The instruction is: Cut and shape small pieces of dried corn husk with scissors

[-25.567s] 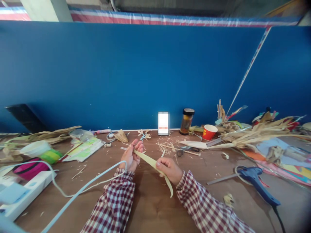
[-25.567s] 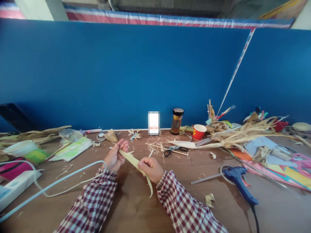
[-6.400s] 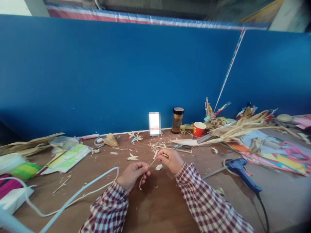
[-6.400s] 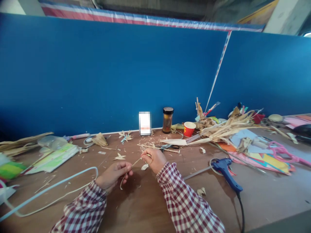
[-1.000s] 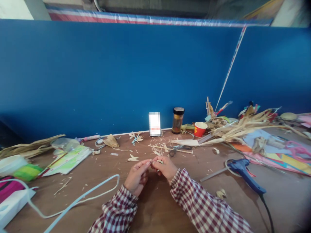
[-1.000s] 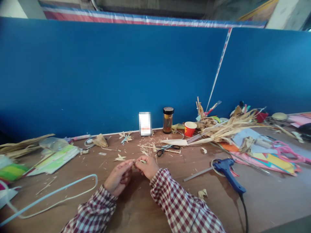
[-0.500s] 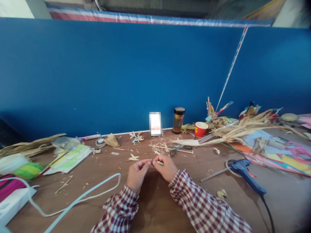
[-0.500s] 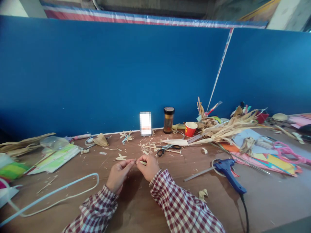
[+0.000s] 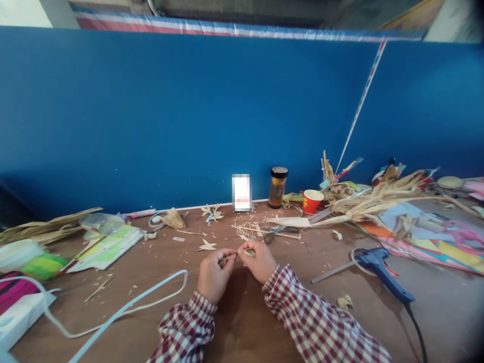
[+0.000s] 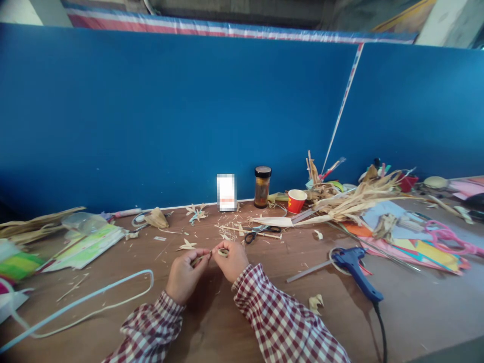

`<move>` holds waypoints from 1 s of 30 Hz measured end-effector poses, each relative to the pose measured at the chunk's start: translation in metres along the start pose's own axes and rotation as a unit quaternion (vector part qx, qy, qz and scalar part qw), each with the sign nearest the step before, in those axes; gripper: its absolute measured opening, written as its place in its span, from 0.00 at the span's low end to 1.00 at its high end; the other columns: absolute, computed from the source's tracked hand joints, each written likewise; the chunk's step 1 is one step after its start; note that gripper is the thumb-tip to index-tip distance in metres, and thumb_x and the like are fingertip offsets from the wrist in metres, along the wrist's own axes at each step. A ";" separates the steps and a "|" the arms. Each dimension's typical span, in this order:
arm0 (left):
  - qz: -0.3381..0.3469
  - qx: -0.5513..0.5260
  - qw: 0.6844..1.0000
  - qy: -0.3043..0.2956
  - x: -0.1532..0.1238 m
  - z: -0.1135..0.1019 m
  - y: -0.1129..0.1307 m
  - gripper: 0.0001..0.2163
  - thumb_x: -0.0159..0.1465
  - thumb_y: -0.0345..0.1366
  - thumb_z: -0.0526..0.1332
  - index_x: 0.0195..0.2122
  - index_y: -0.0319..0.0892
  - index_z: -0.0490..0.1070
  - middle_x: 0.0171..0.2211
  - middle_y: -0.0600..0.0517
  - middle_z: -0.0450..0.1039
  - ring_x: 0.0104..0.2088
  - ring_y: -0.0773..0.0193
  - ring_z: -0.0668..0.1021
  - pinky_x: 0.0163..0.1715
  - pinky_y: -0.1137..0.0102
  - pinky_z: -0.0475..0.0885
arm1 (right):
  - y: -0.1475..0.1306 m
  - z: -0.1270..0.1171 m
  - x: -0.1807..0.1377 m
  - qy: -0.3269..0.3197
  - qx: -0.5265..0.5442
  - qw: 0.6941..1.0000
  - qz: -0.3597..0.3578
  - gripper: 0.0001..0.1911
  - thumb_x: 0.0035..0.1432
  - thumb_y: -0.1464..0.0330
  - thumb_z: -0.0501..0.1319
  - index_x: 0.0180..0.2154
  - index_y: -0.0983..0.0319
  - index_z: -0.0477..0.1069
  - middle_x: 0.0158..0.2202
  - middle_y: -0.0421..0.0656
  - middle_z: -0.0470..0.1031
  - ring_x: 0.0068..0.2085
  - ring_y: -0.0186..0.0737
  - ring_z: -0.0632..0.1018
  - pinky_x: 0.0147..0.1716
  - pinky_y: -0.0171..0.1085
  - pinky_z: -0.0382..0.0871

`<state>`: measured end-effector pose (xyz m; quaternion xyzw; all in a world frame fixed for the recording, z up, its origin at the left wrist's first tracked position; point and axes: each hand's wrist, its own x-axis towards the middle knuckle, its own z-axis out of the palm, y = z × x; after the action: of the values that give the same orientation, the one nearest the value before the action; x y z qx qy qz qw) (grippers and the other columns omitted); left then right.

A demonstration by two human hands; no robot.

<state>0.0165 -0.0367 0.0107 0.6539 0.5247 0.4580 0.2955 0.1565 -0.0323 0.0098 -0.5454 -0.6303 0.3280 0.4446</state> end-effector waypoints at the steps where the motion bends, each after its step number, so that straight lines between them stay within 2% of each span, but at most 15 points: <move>1: 0.006 -0.001 1.000 0.001 0.000 0.000 0.000 0.09 0.53 0.38 0.59 0.29 0.40 0.76 0.25 0.51 0.76 0.23 0.65 0.73 0.24 0.73 0.66 | 0.000 0.000 0.000 -0.004 0.007 1.000 0.002 0.10 0.51 0.65 0.57 0.25 0.64 0.70 0.19 0.38 0.67 0.22 0.32 0.66 0.22 0.31 0.58; 5: 0.002 0.006 1.000 -0.009 -0.001 0.001 -0.001 0.10 0.54 0.39 0.58 0.29 0.40 0.75 0.22 0.53 0.73 0.21 0.66 0.71 0.23 0.74 0.64 | 0.000 0.000 0.001 -0.007 0.025 1.000 0.003 0.10 0.51 0.65 0.57 0.24 0.64 0.70 0.18 0.38 0.65 0.21 0.31 0.64 0.21 0.30 0.58; 10: -0.050 -0.061 0.997 -0.023 0.001 0.003 -0.004 0.11 0.53 0.40 0.60 0.29 0.38 0.75 0.24 0.52 0.75 0.24 0.65 0.73 0.25 0.74 0.66 | -0.001 -0.001 0.001 -0.013 0.034 0.999 0.000 0.10 0.53 0.65 0.56 0.27 0.65 0.70 0.18 0.38 0.66 0.20 0.31 0.65 0.21 0.31 0.60; 13: -0.068 -0.092 0.993 -0.031 0.003 0.003 -0.008 0.12 0.53 0.41 0.59 0.30 0.38 0.75 0.26 0.51 0.76 0.28 0.62 0.75 0.28 0.72 0.67 | -0.002 -0.002 0.001 -0.033 0.057 0.998 -0.003 0.10 0.53 0.66 0.56 0.32 0.65 0.73 0.22 0.40 0.71 0.23 0.33 0.69 0.24 0.31 0.63; 16: -0.070 -0.097 0.992 -0.041 0.004 0.004 -0.011 0.12 0.54 0.41 0.59 0.32 0.37 0.75 0.28 0.50 0.77 0.30 0.61 0.75 0.31 0.71 0.68 | -0.004 -0.002 0.001 -0.039 0.057 0.998 -0.013 0.10 0.52 0.66 0.58 0.32 0.65 0.75 0.28 0.44 0.76 0.29 0.37 0.74 0.30 0.34 0.67; 19: -0.069 -0.097 0.992 -0.041 0.004 0.004 -0.011 0.13 0.54 0.41 0.59 0.33 0.37 0.75 0.29 0.49 0.77 0.31 0.61 0.76 0.33 0.70 0.68 | -0.003 -0.002 0.001 -0.019 0.030 0.999 -0.031 0.09 0.52 0.67 0.58 0.30 0.65 0.76 0.30 0.46 0.77 0.33 0.40 0.76 0.34 0.36 0.68; 22: -0.072 -0.101 0.991 -0.041 0.004 0.004 -0.008 0.12 0.54 0.41 0.59 0.32 0.37 0.75 0.29 0.49 0.77 0.32 0.60 0.76 0.34 0.70 0.68 | 0.000 -0.001 0.000 -0.007 -0.002 0.999 -0.047 0.09 0.53 0.67 0.58 0.30 0.64 0.75 0.28 0.44 0.77 0.31 0.39 0.76 0.32 0.35 0.68; 26: -0.078 -0.104 0.991 -0.043 0.003 0.003 -0.007 0.12 0.52 0.41 0.60 0.30 0.38 0.74 0.27 0.50 0.77 0.29 0.61 0.75 0.30 0.71 0.67 | 0.001 0.001 -0.003 0.029 -0.078 0.994 -0.067 0.08 0.53 0.67 0.57 0.29 0.61 0.74 0.26 0.42 0.75 0.29 0.37 0.74 0.29 0.33 0.66; 30: -0.089 -0.122 0.988 -0.024 0.003 0.004 -0.010 0.11 0.51 0.41 0.61 0.30 0.38 0.73 0.24 0.52 0.74 0.24 0.65 0.73 0.25 0.73 0.65 | -0.007 0.003 -0.009 0.084 -0.126 0.981 -0.119 0.06 0.53 0.67 0.58 0.28 0.61 0.72 0.27 0.42 0.73 0.30 0.38 0.73 0.31 0.34 0.64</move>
<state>0.0164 -0.0306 0.0009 0.5746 0.5141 0.4744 0.4249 0.1514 -0.0422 0.0130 -0.5439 -0.6875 0.1435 0.4593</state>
